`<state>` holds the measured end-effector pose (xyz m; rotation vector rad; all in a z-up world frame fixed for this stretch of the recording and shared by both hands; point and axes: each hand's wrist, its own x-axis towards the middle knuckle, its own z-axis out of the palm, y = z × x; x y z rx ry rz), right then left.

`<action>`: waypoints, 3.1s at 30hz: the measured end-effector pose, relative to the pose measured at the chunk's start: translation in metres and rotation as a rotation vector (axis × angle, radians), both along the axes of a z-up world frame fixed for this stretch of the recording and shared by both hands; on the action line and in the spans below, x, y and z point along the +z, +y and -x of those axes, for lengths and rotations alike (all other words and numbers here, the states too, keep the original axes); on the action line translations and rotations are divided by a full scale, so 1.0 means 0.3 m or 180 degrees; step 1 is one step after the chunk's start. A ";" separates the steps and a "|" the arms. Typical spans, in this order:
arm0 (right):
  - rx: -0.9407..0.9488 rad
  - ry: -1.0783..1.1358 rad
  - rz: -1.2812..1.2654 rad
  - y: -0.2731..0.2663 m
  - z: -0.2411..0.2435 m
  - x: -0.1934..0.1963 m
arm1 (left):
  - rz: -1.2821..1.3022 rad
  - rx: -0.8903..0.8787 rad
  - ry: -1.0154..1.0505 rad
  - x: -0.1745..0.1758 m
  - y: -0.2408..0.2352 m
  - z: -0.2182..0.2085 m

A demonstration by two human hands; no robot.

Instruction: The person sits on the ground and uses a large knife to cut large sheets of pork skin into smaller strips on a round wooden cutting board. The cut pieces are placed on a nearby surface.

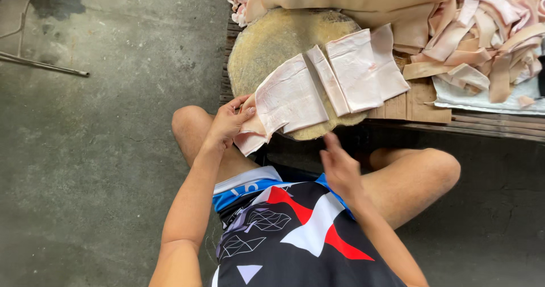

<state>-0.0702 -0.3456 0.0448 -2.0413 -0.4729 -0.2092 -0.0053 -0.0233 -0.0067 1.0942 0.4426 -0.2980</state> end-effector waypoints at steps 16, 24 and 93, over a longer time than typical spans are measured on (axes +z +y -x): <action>-0.0464 0.1789 0.0056 -0.091 -0.031 0.041 | -0.0174 -0.0294 0.0162 0.059 -0.088 -0.063; 0.0301 -0.0174 0.0311 0.050 -0.046 -0.023 | -0.0212 -0.0393 0.0159 0.083 -0.085 -0.092; -0.0116 0.1098 0.0811 0.010 0.065 -0.089 | 0.0919 0.1284 0.0043 0.038 -0.396 0.220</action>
